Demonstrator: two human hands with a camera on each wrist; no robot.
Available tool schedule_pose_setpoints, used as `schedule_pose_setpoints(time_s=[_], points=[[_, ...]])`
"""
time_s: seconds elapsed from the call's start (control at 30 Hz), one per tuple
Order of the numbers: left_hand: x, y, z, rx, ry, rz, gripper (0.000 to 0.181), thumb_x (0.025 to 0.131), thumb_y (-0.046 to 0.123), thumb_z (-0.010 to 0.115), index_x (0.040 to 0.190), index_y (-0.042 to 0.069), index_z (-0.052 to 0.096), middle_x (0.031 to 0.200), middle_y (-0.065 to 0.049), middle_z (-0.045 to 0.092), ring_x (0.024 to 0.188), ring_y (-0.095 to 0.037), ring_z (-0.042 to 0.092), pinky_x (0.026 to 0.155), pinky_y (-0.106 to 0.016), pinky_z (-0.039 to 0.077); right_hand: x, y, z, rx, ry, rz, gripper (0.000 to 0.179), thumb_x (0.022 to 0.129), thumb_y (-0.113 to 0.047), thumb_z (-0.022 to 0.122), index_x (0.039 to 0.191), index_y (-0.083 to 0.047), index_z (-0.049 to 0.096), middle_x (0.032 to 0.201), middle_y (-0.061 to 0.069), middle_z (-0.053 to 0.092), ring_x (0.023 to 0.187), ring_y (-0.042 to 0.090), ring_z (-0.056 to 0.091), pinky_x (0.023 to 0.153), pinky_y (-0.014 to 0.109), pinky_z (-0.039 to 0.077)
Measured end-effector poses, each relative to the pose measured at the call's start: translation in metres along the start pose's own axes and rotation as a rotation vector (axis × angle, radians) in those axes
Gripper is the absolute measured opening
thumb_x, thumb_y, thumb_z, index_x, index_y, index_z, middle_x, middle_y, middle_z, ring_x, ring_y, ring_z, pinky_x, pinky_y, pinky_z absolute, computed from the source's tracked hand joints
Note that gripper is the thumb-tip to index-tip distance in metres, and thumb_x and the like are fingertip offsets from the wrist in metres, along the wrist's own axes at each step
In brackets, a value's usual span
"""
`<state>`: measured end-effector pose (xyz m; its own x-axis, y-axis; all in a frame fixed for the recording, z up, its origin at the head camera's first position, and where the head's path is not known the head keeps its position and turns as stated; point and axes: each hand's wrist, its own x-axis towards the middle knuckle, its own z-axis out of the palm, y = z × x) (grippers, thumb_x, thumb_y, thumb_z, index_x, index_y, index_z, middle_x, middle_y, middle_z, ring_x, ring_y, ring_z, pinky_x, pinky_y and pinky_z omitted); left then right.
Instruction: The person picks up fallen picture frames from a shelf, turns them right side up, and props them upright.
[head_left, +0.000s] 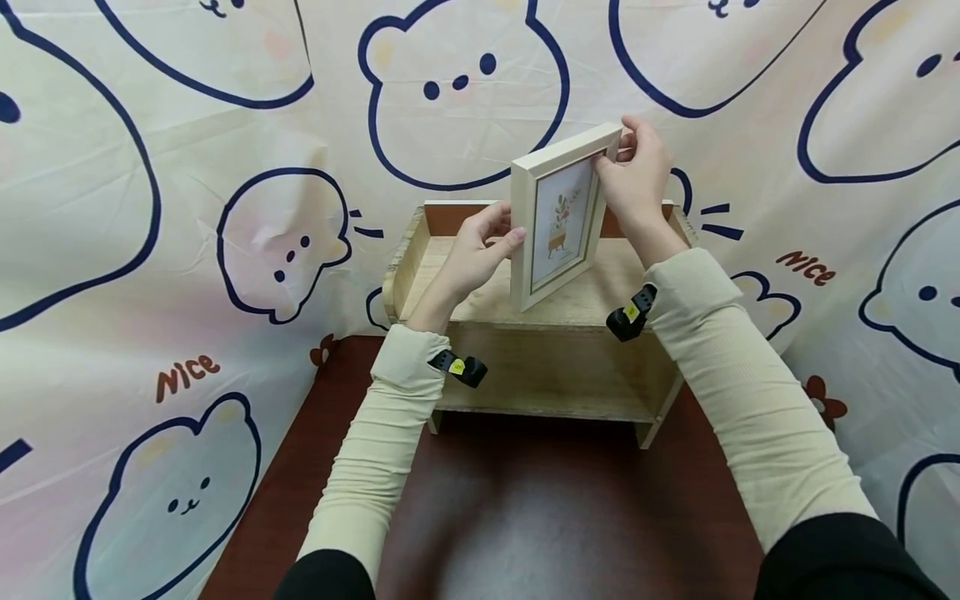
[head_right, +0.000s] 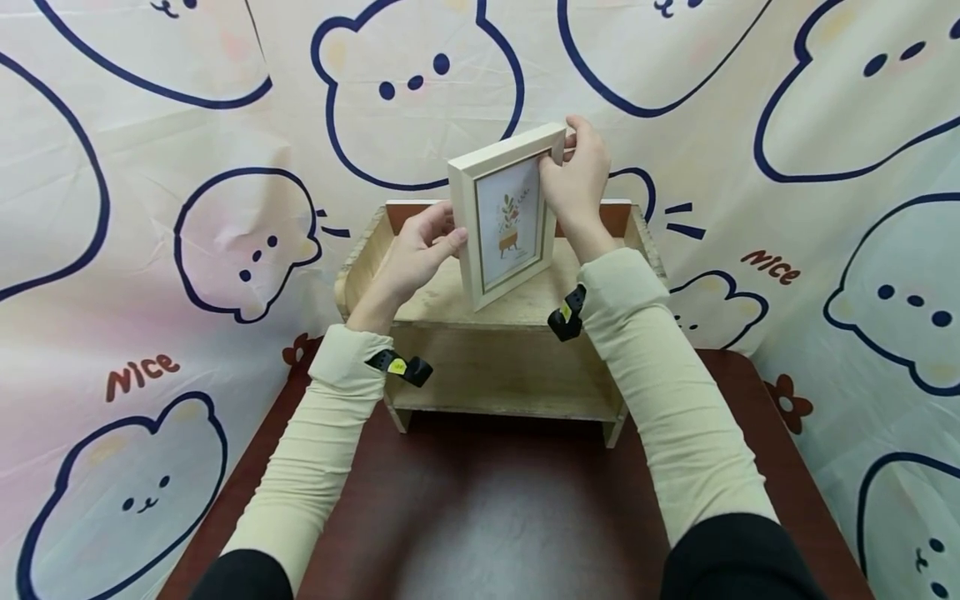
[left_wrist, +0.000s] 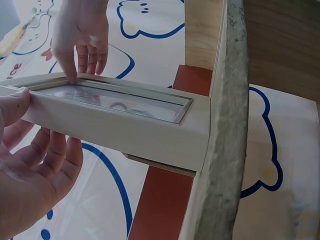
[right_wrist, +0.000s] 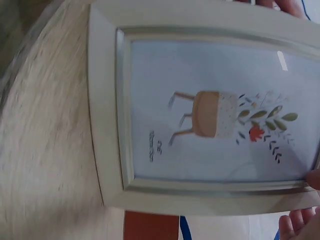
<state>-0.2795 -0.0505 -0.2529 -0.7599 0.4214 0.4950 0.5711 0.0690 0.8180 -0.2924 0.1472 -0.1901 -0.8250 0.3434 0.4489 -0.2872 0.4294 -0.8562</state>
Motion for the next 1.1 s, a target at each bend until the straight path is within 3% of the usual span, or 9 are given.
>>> schedule_pose_setpoints(time_s=[0.17,0.3,0.5,0.8,1.1], points=[[-0.001,0.000,0.001,0.004,0.010,0.006,0.035,0.093,0.007,0.049,0.127,-0.002,0.047,0.110,-0.017,0.056,0.097,-0.021,0.053,0.075,-0.032,0.048,-0.007,-0.005,0.001,0.129,0.010,0.082,0.042,0.085,-0.011,0.056,0.125,-0.008,0.045,0.106,-0.001,0.046,0.093,0.008,0.045,0.081,0.022,0.040],[-0.002,-0.001,0.002,-0.004,0.021,0.005,0.034,0.093,0.007,0.049,0.126,-0.002,0.048,0.108,-0.017,0.056,0.096,-0.021,0.053,0.073,-0.031,0.048,-0.014,-0.011,0.002,0.181,-0.001,0.138,0.043,0.085,-0.028,0.060,0.121,-0.010,0.044,0.112,-0.002,0.042,0.098,0.007,0.039,0.082,0.022,0.037],[-0.002,0.000,0.003,-0.007,0.035,-0.003,0.035,0.093,0.008,0.050,0.127,-0.001,0.048,0.111,-0.016,0.056,0.097,-0.020,0.053,0.075,-0.030,0.046,-0.023,-0.017,0.006,0.125,-0.033,0.153,0.058,0.079,-0.046,0.064,0.115,-0.007,0.041,0.116,-0.002,0.034,0.103,0.008,0.034,0.084,0.021,0.033],[-0.002,0.000,0.005,-0.003,0.044,-0.011,0.035,0.093,0.009,0.051,0.126,0.000,0.049,0.109,-0.015,0.056,0.097,-0.021,0.052,0.075,-0.030,0.045,-0.024,-0.019,0.006,0.126,-0.086,0.224,0.064,0.079,-0.048,0.064,0.125,-0.005,0.048,0.126,0.006,0.043,0.111,0.015,0.040,0.092,0.028,0.035],[-0.002,-0.001,0.010,-0.004,0.066,0.000,0.035,0.092,0.010,0.053,0.126,0.001,0.050,0.108,-0.014,0.057,0.095,-0.019,0.053,0.074,-0.029,0.046,-0.023,-0.026,0.005,0.168,-0.107,0.283,0.058,0.081,-0.043,0.064,0.126,-0.008,0.053,0.124,0.006,0.050,0.113,0.015,0.043,0.095,0.029,0.033]])
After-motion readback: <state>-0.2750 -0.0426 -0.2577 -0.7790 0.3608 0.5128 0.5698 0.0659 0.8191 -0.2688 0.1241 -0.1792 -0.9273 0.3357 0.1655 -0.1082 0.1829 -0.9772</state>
